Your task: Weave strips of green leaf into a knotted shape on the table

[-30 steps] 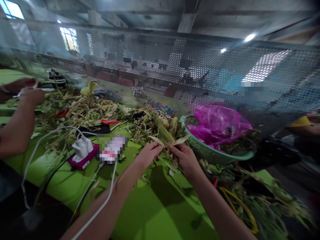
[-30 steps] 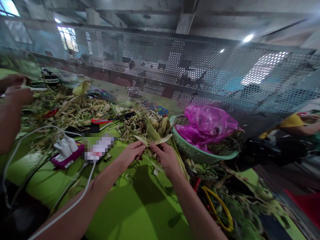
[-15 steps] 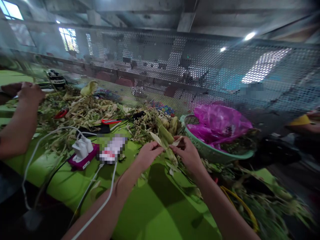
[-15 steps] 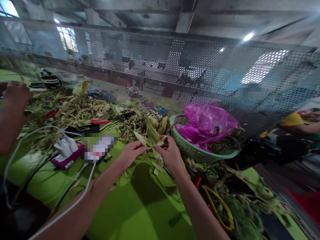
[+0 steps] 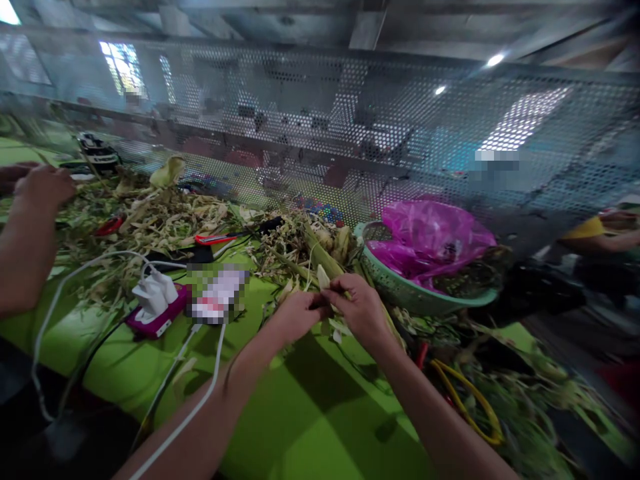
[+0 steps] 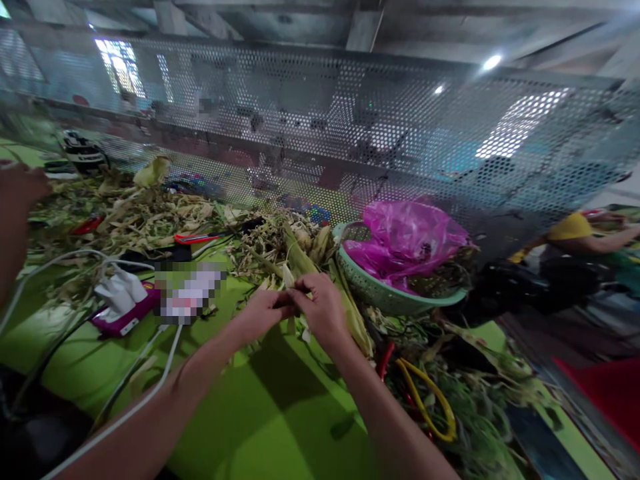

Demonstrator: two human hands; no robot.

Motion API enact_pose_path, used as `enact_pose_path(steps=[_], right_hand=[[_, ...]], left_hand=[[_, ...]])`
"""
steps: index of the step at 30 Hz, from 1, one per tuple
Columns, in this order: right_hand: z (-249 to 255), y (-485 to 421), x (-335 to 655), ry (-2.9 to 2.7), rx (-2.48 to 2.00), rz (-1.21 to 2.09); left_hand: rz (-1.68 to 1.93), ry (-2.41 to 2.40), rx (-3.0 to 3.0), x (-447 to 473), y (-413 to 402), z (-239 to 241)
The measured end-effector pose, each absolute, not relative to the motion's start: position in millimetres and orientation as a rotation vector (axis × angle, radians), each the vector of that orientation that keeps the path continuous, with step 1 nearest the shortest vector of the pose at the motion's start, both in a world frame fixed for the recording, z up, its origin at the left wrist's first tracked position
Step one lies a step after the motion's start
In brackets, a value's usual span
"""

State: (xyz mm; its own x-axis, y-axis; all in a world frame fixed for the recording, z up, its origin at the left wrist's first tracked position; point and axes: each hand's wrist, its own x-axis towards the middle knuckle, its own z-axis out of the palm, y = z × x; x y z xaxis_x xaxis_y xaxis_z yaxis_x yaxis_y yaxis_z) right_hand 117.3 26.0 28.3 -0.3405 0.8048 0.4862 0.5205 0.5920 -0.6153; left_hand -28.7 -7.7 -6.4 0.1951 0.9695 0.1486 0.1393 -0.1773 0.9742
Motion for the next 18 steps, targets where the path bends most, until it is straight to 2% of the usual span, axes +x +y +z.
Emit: enact_pose_path(steps=[7, 12, 18], right_hand=[[27, 32, 123, -2.032, -1.088, 0.674], [24, 40, 129, -2.126, -1.119, 0.655], [24, 41, 128, -2.127, -1.096, 0.644]], left_hand=[[1.228, 1.149, 1.345, -31, -6, -4], [1.34, 1.128, 1.052, -35, -4, -2], [1.337, 1.102, 1.109, -37, -4, 1]])
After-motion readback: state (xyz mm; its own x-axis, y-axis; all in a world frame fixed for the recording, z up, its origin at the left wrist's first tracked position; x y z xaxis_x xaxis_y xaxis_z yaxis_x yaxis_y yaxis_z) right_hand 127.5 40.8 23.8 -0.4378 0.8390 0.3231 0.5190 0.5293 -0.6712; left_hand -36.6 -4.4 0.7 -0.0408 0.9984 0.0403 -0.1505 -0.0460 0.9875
